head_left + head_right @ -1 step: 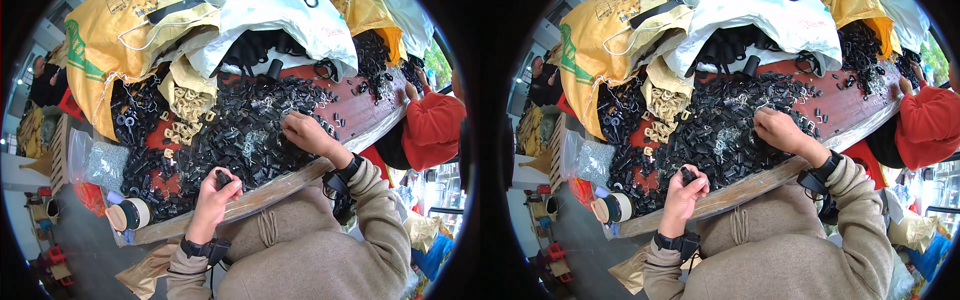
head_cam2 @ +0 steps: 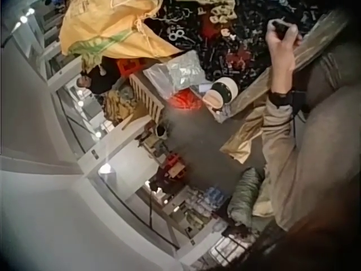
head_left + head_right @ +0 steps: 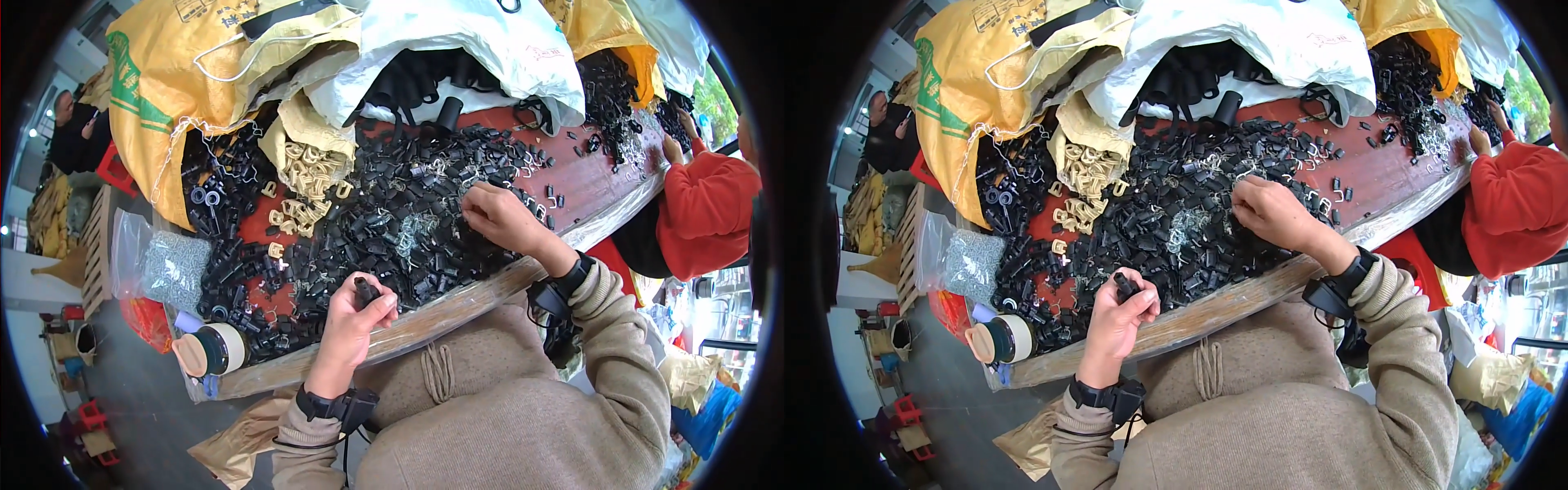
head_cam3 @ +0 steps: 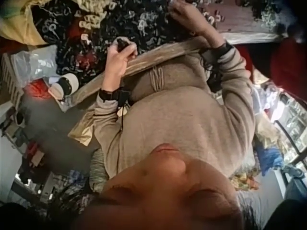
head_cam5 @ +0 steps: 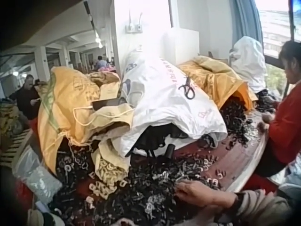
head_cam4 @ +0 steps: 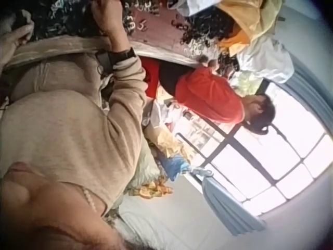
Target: The person assembles components by hand, picking up a black plastic housing and a beige insert from the table. They press the beige insert into the black housing and then place the completed unit back onto the table.
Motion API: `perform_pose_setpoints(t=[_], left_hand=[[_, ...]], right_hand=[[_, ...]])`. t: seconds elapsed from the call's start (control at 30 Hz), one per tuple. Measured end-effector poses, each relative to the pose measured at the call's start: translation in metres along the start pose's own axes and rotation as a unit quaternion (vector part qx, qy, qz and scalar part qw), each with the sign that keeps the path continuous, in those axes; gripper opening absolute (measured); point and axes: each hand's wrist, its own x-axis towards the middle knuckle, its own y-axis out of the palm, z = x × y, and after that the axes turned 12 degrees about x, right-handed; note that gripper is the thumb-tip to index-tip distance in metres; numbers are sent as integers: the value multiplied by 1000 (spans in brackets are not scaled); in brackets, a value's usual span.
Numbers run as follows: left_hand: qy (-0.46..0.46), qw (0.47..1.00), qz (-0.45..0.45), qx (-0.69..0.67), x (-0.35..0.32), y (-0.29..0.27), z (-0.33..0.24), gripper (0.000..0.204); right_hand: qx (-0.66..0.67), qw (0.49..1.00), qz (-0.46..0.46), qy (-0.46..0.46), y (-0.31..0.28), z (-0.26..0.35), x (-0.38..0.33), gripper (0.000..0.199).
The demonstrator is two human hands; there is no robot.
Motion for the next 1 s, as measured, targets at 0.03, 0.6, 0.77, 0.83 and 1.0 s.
perform_pose_setpoints(t=[0.03,0.6,0.77,0.83,1.0], left_hand=[[5,1000,3,15,1,2,0,14],[302,873,-70,377,49,50,3,16],[299,855,-75,417,51,50,1,18],[288,868,-78,398,53,50,3,15],[197,925,-76,315,57,45,11,8]], right_hand=[[61,998,-1,23,-2,1,0,8],[577,762,117,270,9,33,-2,17],[576,762,117,272,12,32,-2,18],[581,759,115,270,14,30,-3,17],[535,803,111,239,11,33,0,17]])
